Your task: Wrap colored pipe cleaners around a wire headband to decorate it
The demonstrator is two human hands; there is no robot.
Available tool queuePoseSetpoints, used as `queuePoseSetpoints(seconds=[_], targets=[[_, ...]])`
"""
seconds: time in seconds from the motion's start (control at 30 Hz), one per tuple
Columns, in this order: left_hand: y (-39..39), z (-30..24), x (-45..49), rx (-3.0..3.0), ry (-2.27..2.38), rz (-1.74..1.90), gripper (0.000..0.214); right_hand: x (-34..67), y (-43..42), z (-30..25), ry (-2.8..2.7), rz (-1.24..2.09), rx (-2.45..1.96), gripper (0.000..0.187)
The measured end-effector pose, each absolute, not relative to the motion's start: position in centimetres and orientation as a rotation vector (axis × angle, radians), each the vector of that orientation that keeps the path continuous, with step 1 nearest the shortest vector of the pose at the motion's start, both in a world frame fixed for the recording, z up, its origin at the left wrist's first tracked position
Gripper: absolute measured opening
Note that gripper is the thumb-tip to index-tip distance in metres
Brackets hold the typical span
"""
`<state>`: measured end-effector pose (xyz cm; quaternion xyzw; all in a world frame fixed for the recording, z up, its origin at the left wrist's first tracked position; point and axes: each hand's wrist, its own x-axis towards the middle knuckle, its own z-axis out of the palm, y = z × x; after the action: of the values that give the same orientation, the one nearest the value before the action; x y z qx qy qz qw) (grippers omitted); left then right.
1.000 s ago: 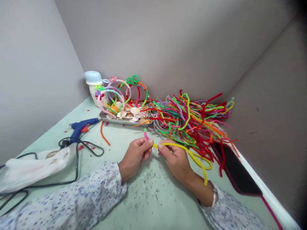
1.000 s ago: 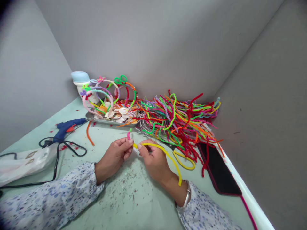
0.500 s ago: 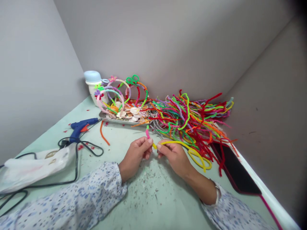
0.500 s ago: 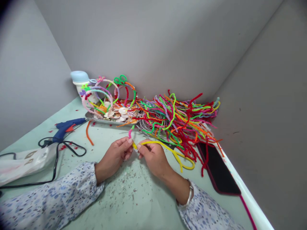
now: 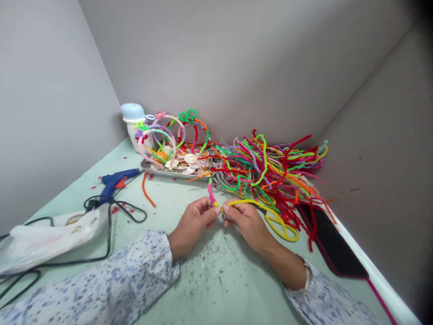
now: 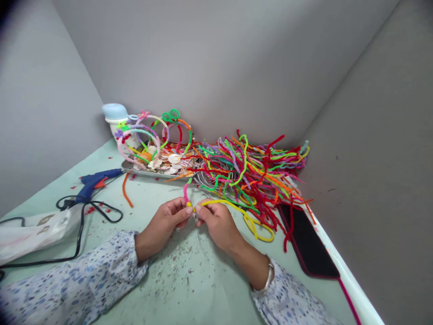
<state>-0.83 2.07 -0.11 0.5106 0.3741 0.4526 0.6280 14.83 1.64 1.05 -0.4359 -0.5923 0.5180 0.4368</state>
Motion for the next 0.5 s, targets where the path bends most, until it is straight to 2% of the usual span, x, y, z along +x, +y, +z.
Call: queuePoseSetpoints(seconds=[0.2, 0.5], targets=[[2.03, -0.26, -0.9, 1.171, 0.842, 1.036, 0.023, 14.93, 2.15, 0.84, -1.45, 1.43, -1.054, 0.026], [2.01, 0.01, -0.82, 1.176, 0.85, 1.022, 0.024, 14.88, 2.04, 1.49, -1.436, 1.453, -1.125, 0.027]])
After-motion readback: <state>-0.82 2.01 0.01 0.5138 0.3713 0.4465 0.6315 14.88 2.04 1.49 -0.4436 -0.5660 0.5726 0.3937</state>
